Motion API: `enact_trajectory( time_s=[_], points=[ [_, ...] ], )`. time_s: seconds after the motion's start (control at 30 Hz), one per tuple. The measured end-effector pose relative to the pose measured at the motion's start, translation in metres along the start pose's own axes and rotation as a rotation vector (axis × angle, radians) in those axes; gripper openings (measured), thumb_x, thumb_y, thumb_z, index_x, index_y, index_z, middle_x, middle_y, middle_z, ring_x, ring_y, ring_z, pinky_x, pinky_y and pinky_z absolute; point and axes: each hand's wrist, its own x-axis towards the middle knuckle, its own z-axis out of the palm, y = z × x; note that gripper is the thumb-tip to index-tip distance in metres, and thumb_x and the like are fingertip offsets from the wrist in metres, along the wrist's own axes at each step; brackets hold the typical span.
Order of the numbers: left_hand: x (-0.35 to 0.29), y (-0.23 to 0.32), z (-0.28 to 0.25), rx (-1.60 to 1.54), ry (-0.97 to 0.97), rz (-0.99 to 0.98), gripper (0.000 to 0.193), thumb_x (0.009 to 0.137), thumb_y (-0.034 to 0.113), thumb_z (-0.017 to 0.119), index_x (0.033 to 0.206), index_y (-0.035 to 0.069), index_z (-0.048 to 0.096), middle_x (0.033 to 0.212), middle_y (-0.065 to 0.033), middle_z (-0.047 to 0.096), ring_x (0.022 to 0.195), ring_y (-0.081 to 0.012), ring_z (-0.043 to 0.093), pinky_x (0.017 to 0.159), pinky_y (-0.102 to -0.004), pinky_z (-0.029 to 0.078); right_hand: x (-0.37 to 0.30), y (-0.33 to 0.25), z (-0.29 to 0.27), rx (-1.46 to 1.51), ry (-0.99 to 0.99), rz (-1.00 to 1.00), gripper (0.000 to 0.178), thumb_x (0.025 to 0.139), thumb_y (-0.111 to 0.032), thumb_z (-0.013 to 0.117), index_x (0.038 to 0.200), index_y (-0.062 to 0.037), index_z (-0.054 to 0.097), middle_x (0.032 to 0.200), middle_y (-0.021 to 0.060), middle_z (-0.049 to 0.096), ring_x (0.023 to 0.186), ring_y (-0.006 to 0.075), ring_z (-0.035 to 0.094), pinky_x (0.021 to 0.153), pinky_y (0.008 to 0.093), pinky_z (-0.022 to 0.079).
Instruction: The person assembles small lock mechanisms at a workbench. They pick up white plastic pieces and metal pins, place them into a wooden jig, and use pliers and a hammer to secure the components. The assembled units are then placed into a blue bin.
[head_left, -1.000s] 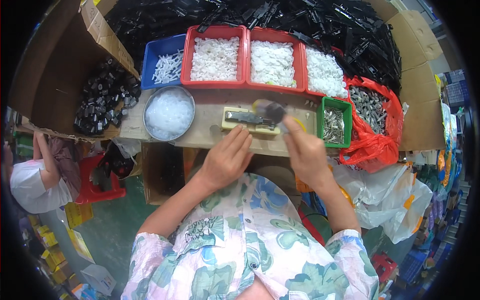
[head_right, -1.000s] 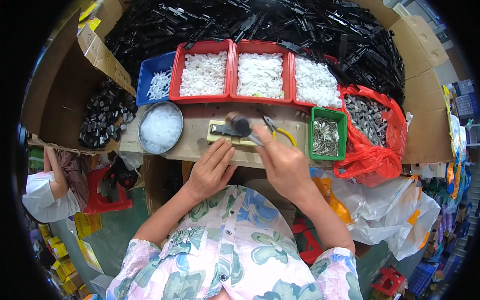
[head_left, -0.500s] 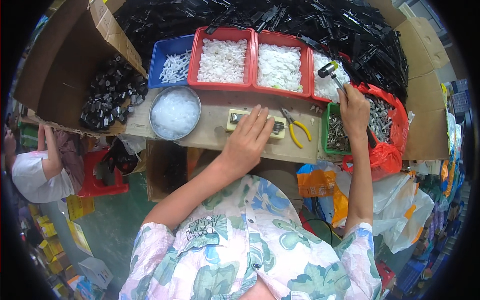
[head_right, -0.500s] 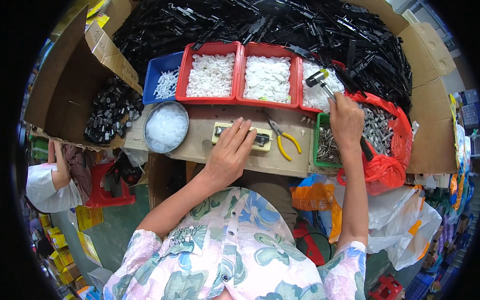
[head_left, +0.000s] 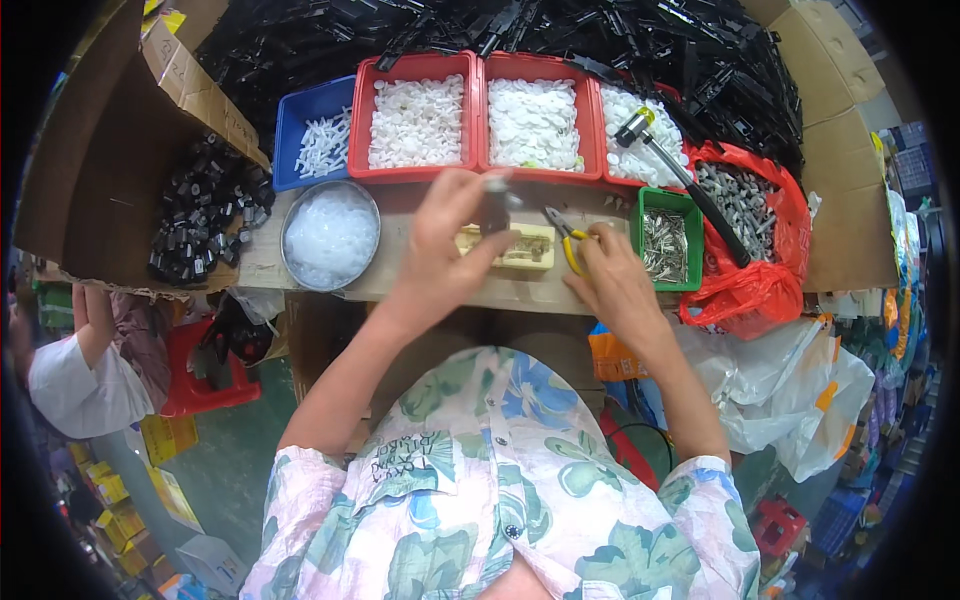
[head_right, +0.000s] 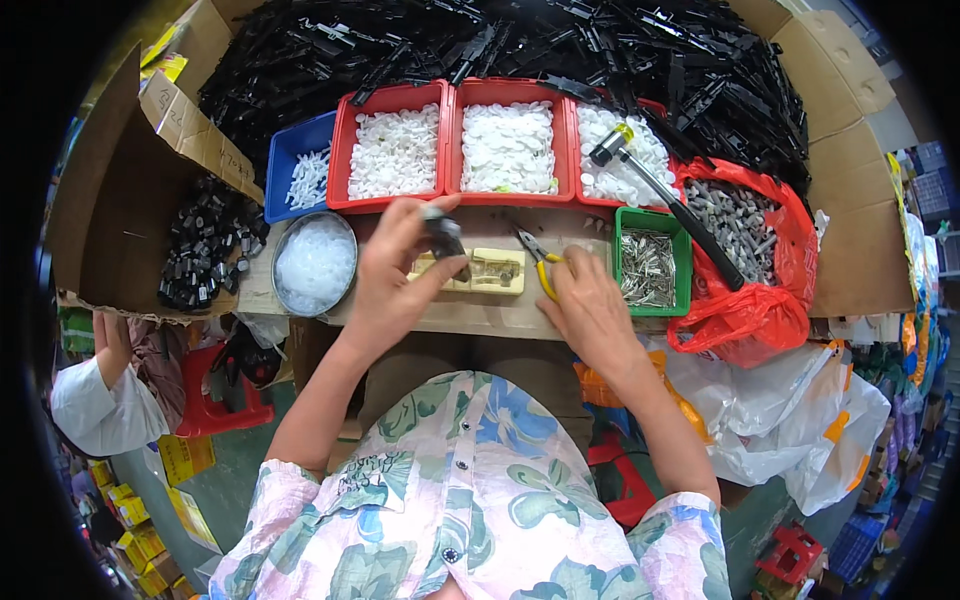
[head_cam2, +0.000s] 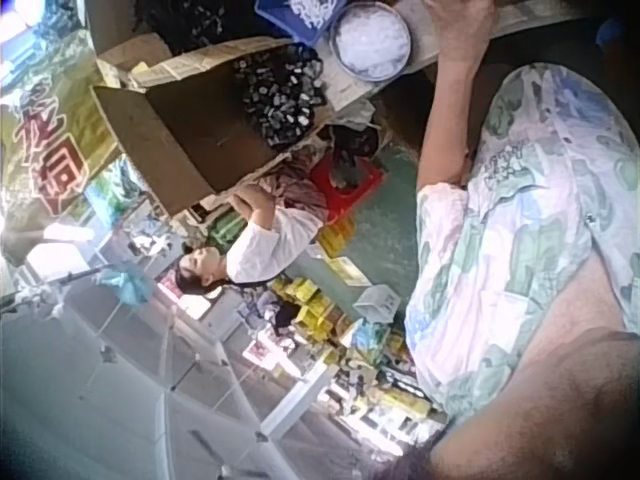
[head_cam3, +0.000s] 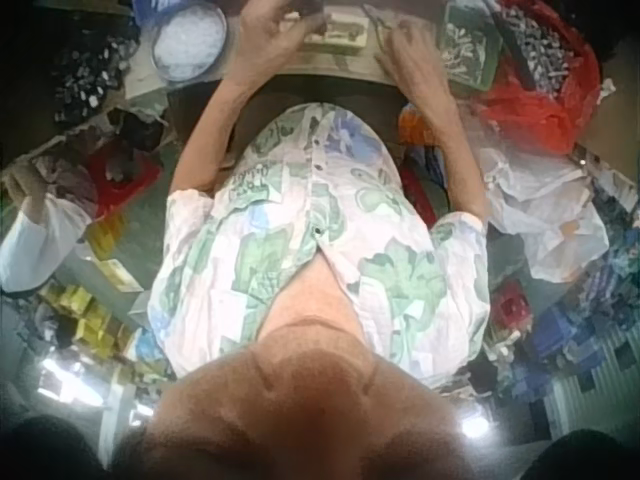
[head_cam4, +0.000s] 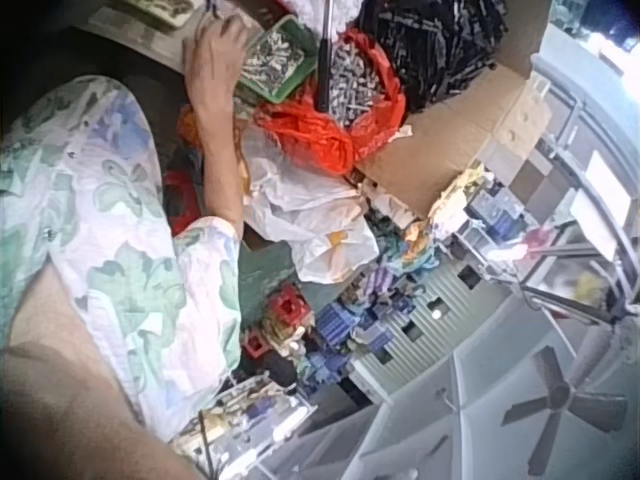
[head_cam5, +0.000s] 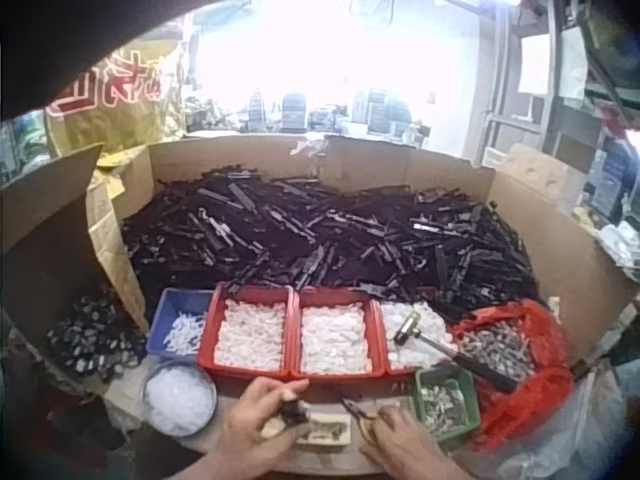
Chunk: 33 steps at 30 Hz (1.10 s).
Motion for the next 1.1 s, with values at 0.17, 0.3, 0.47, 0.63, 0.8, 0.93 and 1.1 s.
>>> enact_trajectory(
  time_s=[0.17, 0.3, 0.47, 0.63, 0.8, 0.93, 1.1],
  points=[
    [-0.012, -0.008, -0.011, -0.166, 0.093, -0.036, 0.023, 0.087, -0.007, 0.070, 0.108, 0.000, 0.062, 0.118, -0.0062, 0.057, 0.107, -0.0145, 0.058, 0.092, -0.0286, 0.048, 0.011, -0.003, 0.005, -0.002, -0.023, 0.080, 0.027, 0.075, -0.011, 0.073, 0.095, 0.0041, 0.062, 0.104, 0.0171, 0.057, 0.101, 0.0368, 0.054, 0.083, 0.0469, 0.050],
    [-0.031, 0.000, -0.008, -0.197, 0.149, -0.035, 0.023, 0.090, -0.005, 0.069, 0.111, 0.000, 0.060, 0.113, -0.0089, 0.064, 0.101, -0.0159, 0.062, 0.090, -0.0291, 0.049, 0.016, -0.006, 0.002, -0.075, 0.003, 0.064, 0.017, 0.069, -0.007, 0.069, 0.083, 0.0021, 0.065, 0.098, 0.0160, 0.057, 0.097, 0.0349, 0.054, 0.077, 0.0468, 0.049],
    [-0.050, -0.025, -0.003, -0.064, 0.102, 0.014, 0.026, 0.094, -0.003, 0.066, 0.117, -0.001, 0.055, 0.110, -0.0149, 0.069, 0.104, -0.0207, 0.067, 0.089, -0.0333, 0.054, 0.022, -0.006, 0.009, -0.151, 0.035, 0.079, 0.012, 0.066, -0.004, 0.067, 0.078, -0.0009, 0.065, 0.093, 0.0138, 0.058, 0.096, 0.0328, 0.054, 0.071, 0.0454, 0.047],
    [-0.048, -0.034, -0.001, 0.162, 0.075, 0.224, 0.027, 0.095, 0.000, 0.065, 0.119, 0.002, 0.053, 0.111, -0.0148, 0.070, 0.097, -0.0234, 0.071, 0.082, -0.0354, 0.056, 0.016, 0.002, 0.020, -0.104, 0.165, 0.035, 0.008, 0.069, 0.002, 0.063, 0.077, 0.0000, 0.064, 0.089, 0.0132, 0.059, 0.094, 0.0339, 0.056, 0.074, 0.0456, 0.048],
    [-0.046, -0.035, -0.001, -0.132, 0.095, -0.173, 0.024, 0.098, 0.005, 0.064, 0.119, 0.001, 0.052, 0.108, -0.0103, 0.070, 0.091, -0.0184, 0.070, 0.080, -0.0307, 0.054, 0.012, -0.007, 0.002, 0.271, 0.131, 0.099, 0.009, 0.074, 0.007, 0.059, 0.081, 0.0033, 0.062, 0.094, 0.0157, 0.061, 0.099, 0.0365, 0.059, 0.077, 0.0439, 0.049],
    [-0.037, -0.015, -0.008, -0.298, -0.055, -0.433, 0.017, 0.097, 0.007, 0.062, 0.111, 0.000, 0.054, 0.093, -0.0058, 0.063, 0.085, -0.0121, 0.066, 0.078, -0.0271, 0.052, 0.013, -0.029, -0.016, 0.464, 0.126, 0.033, 0.018, 0.076, 0.006, 0.059, 0.093, 0.0039, 0.064, 0.111, 0.0182, 0.063, 0.110, 0.0371, 0.059, 0.087, 0.0446, 0.046],
    [-0.040, -0.011, -0.009, -0.175, -0.126, -0.398, 0.016, 0.089, 0.005, 0.057, 0.103, -0.001, 0.056, 0.085, -0.0033, 0.059, 0.073, -0.0105, 0.058, 0.069, -0.0273, 0.049, 0.019, -0.047, -0.025, 0.335, 0.117, -0.104, 0.024, 0.079, 0.004, 0.060, 0.102, 0.0030, 0.062, 0.124, 0.0187, 0.060, 0.113, 0.0377, 0.058, 0.095, 0.0466, 0.041]
  ],
)
